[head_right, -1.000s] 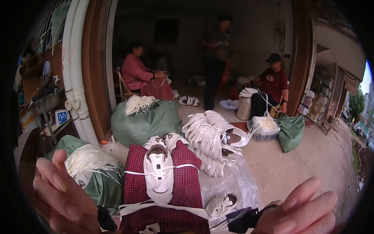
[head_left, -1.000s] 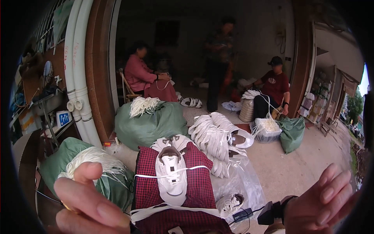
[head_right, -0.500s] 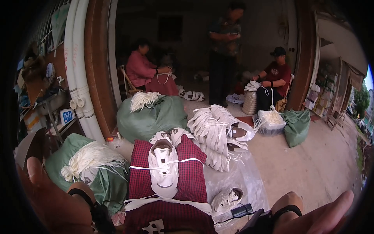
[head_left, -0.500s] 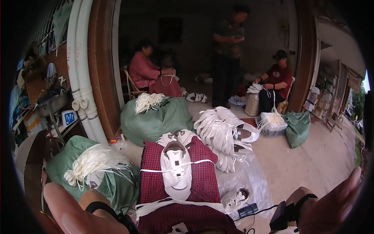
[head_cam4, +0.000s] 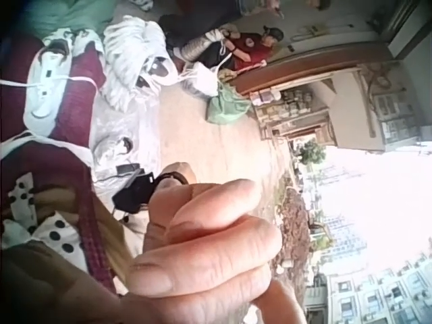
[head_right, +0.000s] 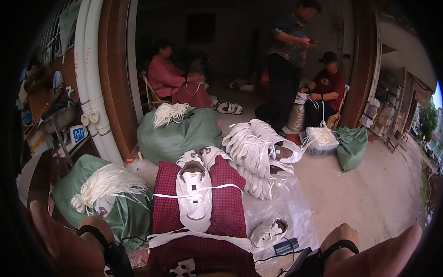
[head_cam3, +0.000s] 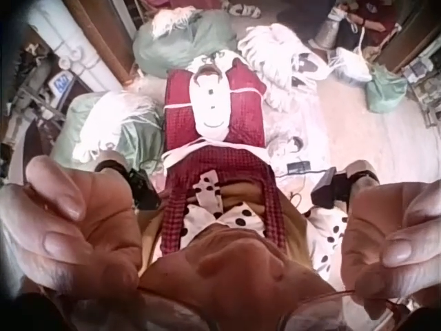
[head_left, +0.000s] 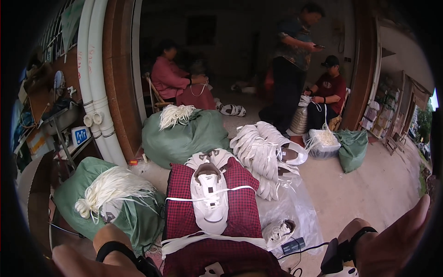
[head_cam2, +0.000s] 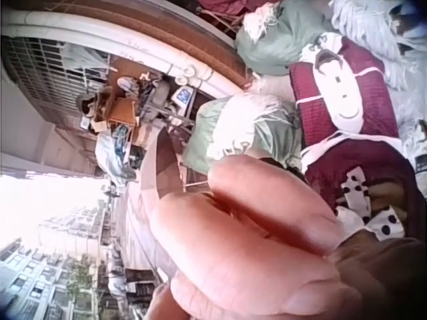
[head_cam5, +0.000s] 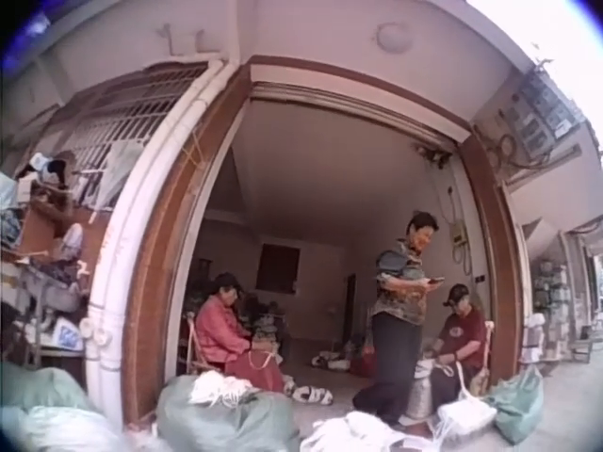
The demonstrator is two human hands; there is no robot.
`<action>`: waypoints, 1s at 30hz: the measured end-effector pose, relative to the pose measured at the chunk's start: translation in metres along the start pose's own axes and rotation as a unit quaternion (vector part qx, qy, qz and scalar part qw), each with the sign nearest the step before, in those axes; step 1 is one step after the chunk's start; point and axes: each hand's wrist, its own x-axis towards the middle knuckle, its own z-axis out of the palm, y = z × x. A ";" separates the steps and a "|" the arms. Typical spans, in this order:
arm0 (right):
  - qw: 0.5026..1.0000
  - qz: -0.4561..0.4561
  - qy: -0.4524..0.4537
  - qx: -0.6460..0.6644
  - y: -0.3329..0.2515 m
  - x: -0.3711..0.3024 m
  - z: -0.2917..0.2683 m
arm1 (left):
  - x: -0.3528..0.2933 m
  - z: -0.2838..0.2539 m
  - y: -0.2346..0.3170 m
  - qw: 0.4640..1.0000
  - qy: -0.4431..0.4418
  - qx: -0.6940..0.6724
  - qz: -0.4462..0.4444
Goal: Insert white laces into the eyelets of a white and brown sneaker.
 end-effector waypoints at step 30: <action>0.872 0.346 -0.311 -0.153 0.205 -0.178 0.164 | -0.163 0.083 -0.135 0.870 -0.276 0.056 -0.405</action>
